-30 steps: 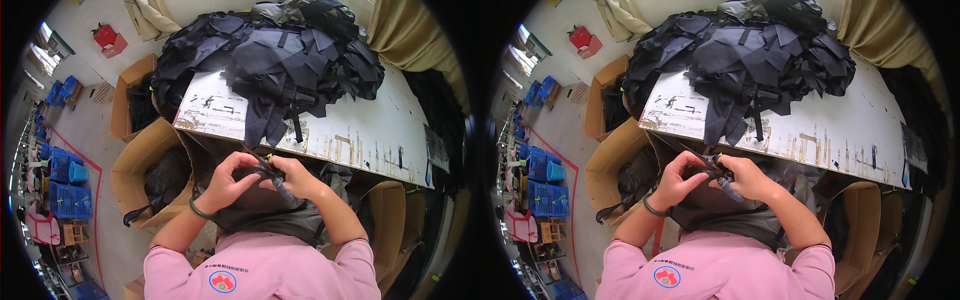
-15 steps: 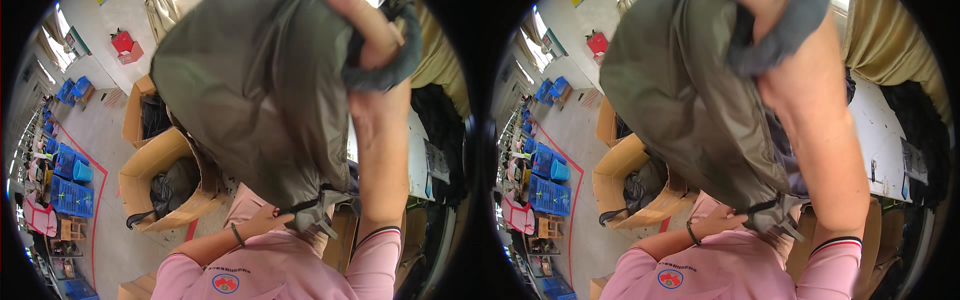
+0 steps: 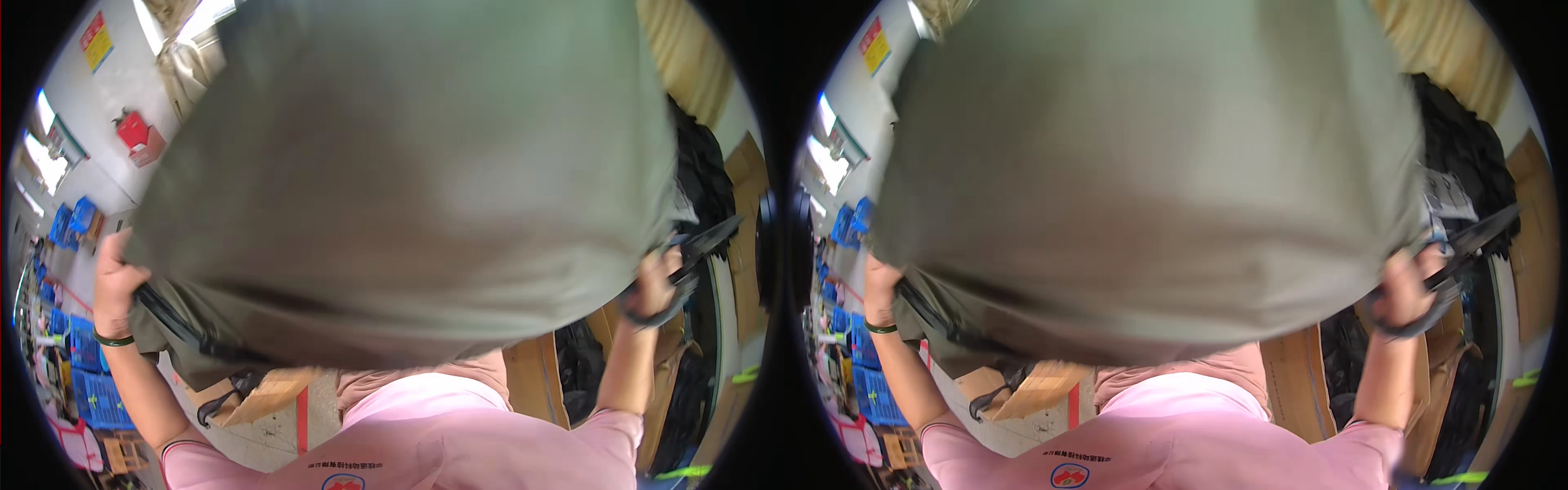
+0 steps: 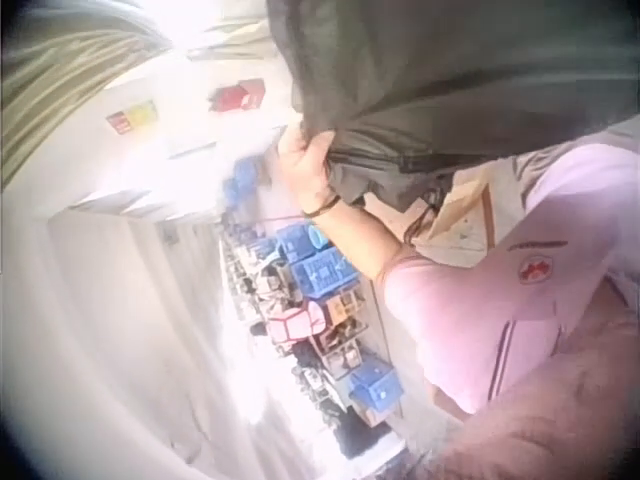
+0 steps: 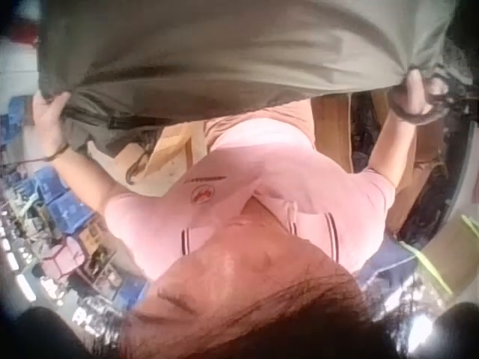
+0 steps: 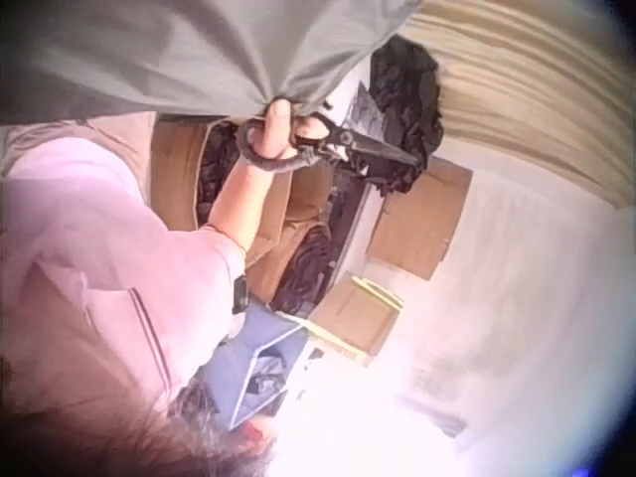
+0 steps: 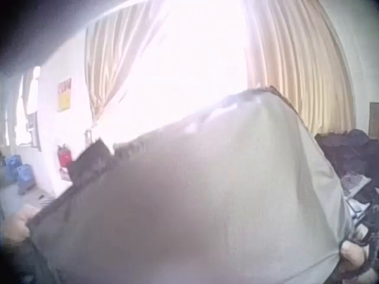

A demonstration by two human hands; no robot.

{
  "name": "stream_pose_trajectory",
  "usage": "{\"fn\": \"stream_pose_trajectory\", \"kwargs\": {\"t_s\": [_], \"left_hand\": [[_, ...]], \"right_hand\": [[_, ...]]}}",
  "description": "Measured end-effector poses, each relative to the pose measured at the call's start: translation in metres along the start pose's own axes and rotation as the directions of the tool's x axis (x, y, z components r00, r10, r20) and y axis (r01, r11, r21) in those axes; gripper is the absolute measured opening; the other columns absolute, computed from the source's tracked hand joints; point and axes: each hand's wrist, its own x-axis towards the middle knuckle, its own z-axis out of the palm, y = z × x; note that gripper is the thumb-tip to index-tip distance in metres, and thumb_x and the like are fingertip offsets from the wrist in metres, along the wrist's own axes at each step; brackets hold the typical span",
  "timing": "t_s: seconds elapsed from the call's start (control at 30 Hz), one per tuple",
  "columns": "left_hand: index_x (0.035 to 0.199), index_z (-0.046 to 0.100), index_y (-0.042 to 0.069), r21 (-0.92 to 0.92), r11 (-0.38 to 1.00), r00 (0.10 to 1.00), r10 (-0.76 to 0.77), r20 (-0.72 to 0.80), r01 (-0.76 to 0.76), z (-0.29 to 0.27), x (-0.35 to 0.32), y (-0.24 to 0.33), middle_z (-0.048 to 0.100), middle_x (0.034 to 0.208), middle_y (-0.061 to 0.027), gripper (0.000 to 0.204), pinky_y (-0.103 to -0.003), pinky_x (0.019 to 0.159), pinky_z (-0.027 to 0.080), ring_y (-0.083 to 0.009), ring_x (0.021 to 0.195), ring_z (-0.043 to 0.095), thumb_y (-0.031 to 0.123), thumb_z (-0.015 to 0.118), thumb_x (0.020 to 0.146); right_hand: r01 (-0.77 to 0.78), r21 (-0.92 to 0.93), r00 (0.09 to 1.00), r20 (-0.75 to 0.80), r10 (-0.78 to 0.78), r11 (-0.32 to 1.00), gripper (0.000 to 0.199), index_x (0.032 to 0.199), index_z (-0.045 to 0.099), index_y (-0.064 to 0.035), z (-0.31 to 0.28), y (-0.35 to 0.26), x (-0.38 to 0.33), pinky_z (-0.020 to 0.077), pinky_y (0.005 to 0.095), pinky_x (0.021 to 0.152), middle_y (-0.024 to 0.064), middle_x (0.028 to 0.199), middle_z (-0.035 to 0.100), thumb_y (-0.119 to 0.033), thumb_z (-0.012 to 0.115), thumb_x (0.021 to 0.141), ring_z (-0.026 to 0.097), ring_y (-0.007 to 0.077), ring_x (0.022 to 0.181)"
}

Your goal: Use scissors to cut excess fabric from an outdoor sports-bag component.

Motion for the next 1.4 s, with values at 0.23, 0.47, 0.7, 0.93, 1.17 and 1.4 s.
{"fn": "stream_pose_trajectory", "kwargs": {"t_s": [0.23,0.47,0.7,0.93,1.17,1.4], "left_hand": [[0.110,0.067,0.001,0.690,0.567,0.547,-0.436,0.714,-0.449,0.188,0.036,-0.074,0.067,0.109,-0.0176,0.042,-0.040,0.087,0.052,-0.0373,0.104,0.064,0.023,0.080,0.077],[0.119,0.064,0.001,-0.170,0.947,0.537,0.297,0.790,-0.273,0.434,0.053,-0.067,0.066,0.113,-0.0178,0.042,-0.037,0.090,0.050,-0.0317,0.105,0.064,0.028,0.072,0.089],[0.124,0.062,-0.002,-0.097,0.954,0.309,0.005,0.951,0.283,0.524,0.041,-0.093,0.069,0.107,-0.0058,0.035,-0.029,0.089,0.051,-0.0140,0.100,0.065,0.010,0.069,0.091],[0.130,0.061,0.002,-0.117,0.678,0.122,0.041,0.992,0.726,0.494,0.025,-0.074,0.068,0.107,0.0001,0.041,-0.023,0.090,0.049,-0.0065,0.096,0.061,0.001,0.068,0.090],[0.132,0.061,0.003,-0.157,0.677,0.126,0.095,0.987,0.719,0.486,0.011,-0.066,0.067,0.108,0.0021,0.042,-0.022,0.089,0.048,-0.0048,0.096,0.059,0.000,0.067,0.091],[0.131,0.062,0.004,-0.162,0.695,0.141,0.087,0.986,0.700,0.485,0.003,-0.073,0.065,0.102,0.0043,0.042,-0.022,0.086,0.048,-0.0049,0.092,0.058,0.001,0.068,0.090]], "right_hand": [[-0.971,0.056,0.213,0.650,0.730,0.233,0.030,0.091,0.061,0.0010,0.039,-0.057,-0.245,0.0495,0.0262,0.051,0.0034,0.067,0.064,-0.021,0.081,0.083,0.062,0.0096,0.056],[-0.984,0.029,0.145,0.716,0.683,0.178,0.026,0.087,0.057,-0.0049,0.035,-0.059,-0.285,0.0470,0.0251,0.055,-0.0006,0.068,0.060,-0.023,0.076,0.090,0.056,0.0067,0.059],[-0.860,-0.050,0.311,0.737,0.600,0.508,0.038,0.080,0.056,-0.0042,0.022,-0.033,-0.294,0.0454,0.0292,0.061,0.0031,0.066,0.053,-0.029,0.084,0.082,0.050,0.0092,0.064],[-0.434,-0.310,0.542,0.660,0.520,0.846,0.050,0.078,0.057,-0.0087,0.001,0.010,-0.172,0.0433,0.0391,0.067,0.0096,0.075,0.063,-0.049,0.086,0.066,0.060,0.0320,0.071],[-0.098,-0.299,0.537,0.787,0.304,0.949,0.026,0.080,0.061,-0.0092,0.020,0.023,-0.093,0.0374,0.0372,0.071,0.0068,0.075,0.063,-0.027,0.075,0.068,0.063,0.0266,0.078],[-0.048,-0.276,0.442,0.856,0.268,0.960,0.020,0.077,0.061,-0.0103,0.027,0.017,-0.078,0.0374,0.0376,0.071,0.0076,0.073,0.062,-0.022,0.073,0.066,0.063,0.0266,0.077]]}}
